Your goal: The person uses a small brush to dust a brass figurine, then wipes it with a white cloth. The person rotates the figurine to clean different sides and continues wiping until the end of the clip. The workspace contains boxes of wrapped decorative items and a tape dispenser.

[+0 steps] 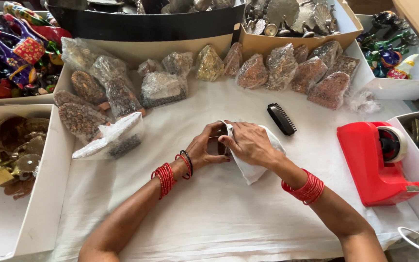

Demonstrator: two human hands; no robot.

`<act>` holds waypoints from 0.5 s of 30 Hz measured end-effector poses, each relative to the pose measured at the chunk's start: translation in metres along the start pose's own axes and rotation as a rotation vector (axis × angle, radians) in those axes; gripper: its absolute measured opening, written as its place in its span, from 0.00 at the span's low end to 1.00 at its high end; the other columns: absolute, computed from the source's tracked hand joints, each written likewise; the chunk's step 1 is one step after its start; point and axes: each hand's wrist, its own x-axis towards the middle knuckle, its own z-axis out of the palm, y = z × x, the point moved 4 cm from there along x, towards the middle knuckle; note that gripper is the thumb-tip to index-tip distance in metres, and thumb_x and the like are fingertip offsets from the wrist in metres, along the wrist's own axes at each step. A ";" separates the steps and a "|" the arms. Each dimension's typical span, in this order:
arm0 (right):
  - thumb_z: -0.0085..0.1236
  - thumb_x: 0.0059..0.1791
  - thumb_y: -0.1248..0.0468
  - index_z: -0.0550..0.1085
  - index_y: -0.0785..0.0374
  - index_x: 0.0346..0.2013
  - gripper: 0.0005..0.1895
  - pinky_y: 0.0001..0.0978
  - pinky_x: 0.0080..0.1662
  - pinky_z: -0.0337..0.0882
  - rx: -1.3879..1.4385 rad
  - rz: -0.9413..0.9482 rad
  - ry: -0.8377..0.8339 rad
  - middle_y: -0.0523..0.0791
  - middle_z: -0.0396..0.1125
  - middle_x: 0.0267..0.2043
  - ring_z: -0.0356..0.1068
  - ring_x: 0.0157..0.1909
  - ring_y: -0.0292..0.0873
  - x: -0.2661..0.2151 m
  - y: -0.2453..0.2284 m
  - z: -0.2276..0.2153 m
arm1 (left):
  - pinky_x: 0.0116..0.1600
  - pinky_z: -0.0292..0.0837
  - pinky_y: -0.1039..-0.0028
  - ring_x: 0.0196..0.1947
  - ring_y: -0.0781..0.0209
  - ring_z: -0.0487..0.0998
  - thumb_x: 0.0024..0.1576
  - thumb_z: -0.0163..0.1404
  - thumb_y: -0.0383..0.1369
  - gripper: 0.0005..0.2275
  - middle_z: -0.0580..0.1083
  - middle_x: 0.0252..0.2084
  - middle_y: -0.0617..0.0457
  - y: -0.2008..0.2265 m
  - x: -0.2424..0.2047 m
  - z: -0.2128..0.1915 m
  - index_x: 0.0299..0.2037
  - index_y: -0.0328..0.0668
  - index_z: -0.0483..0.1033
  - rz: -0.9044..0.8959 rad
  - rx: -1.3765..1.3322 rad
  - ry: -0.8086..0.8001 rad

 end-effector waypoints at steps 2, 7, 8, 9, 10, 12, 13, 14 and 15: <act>0.17 0.49 0.29 0.57 0.68 0.72 0.53 0.46 0.73 0.56 -0.005 0.023 -0.011 0.58 0.62 0.67 0.60 0.72 0.55 -0.010 0.001 0.010 | 0.70 0.66 0.60 0.67 0.47 0.70 0.42 0.70 0.38 0.47 0.67 0.67 0.39 -0.004 -0.001 0.003 0.70 0.38 0.53 -0.003 -0.006 0.012; 0.32 0.52 0.29 0.51 0.78 0.71 0.54 0.54 0.74 0.45 -0.118 -0.266 0.437 0.61 0.48 0.73 0.47 0.76 0.58 -0.065 -0.032 0.007 | 0.68 0.71 0.61 0.63 0.48 0.75 0.42 0.70 0.37 0.45 0.71 0.63 0.40 -0.004 -0.003 0.003 0.69 0.41 0.54 -0.055 0.029 0.037; 0.35 0.50 0.30 0.50 0.79 0.70 0.55 0.57 0.73 0.42 -0.151 -0.264 0.430 0.63 0.45 0.73 0.43 0.76 0.61 -0.071 -0.034 0.010 | 0.67 0.71 0.61 0.63 0.48 0.75 0.42 0.70 0.36 0.44 0.72 0.62 0.41 -0.002 -0.004 0.003 0.68 0.41 0.55 -0.070 0.026 0.036; 0.38 0.49 0.30 0.48 0.80 0.70 0.57 0.60 0.72 0.39 -0.185 -0.258 0.422 0.64 0.41 0.74 0.39 0.76 0.63 -0.079 -0.035 0.012 | 0.66 0.72 0.61 0.62 0.48 0.75 0.41 0.69 0.35 0.44 0.72 0.61 0.41 0.000 -0.003 0.003 0.68 0.42 0.55 -0.084 0.022 0.030; 0.38 0.49 0.30 0.48 0.80 0.70 0.57 0.60 0.72 0.39 -0.186 -0.254 0.419 0.64 0.41 0.74 0.39 0.76 0.63 -0.079 -0.037 0.012 | 0.66 0.72 0.61 0.62 0.48 0.75 0.41 0.69 0.35 0.44 0.72 0.61 0.41 -0.001 -0.003 0.005 0.68 0.42 0.55 -0.084 0.018 0.026; 0.35 0.50 0.30 0.47 0.78 0.71 0.56 0.57 0.74 0.40 -0.260 -0.248 0.392 0.64 0.42 0.75 0.40 0.78 0.62 -0.078 -0.040 0.013 | 0.66 0.71 0.62 0.62 0.49 0.76 0.41 0.69 0.35 0.43 0.73 0.61 0.42 -0.003 -0.003 0.006 0.68 0.43 0.56 -0.105 0.002 0.011; 0.35 0.50 0.30 0.47 0.78 0.71 0.56 0.57 0.74 0.40 -0.259 -0.250 0.392 0.64 0.42 0.75 0.40 0.78 0.62 -0.069 -0.035 0.014 | 0.66 0.71 0.62 0.62 0.49 0.76 0.41 0.69 0.35 0.43 0.73 0.61 0.42 -0.008 -0.003 0.006 0.68 0.43 0.56 -0.105 0.002 0.014; 0.31 0.51 0.30 0.49 0.80 0.71 0.55 0.57 0.74 0.43 -0.230 -0.241 0.417 0.65 0.46 0.74 0.44 0.77 0.63 -0.060 -0.029 0.013 | 0.68 0.69 0.62 0.63 0.48 0.75 0.42 0.69 0.36 0.43 0.72 0.61 0.41 -0.011 -0.002 0.006 0.67 0.43 0.56 -0.091 0.016 0.016; 0.26 0.52 0.30 0.51 0.81 0.71 0.55 0.57 0.74 0.46 -0.199 -0.227 0.442 0.66 0.50 0.73 0.48 0.76 0.63 -0.051 -0.024 0.013 | 0.69 0.68 0.62 0.64 0.47 0.73 0.42 0.70 0.37 0.44 0.71 0.62 0.41 -0.014 -0.003 0.006 0.67 0.43 0.55 -0.078 0.029 0.015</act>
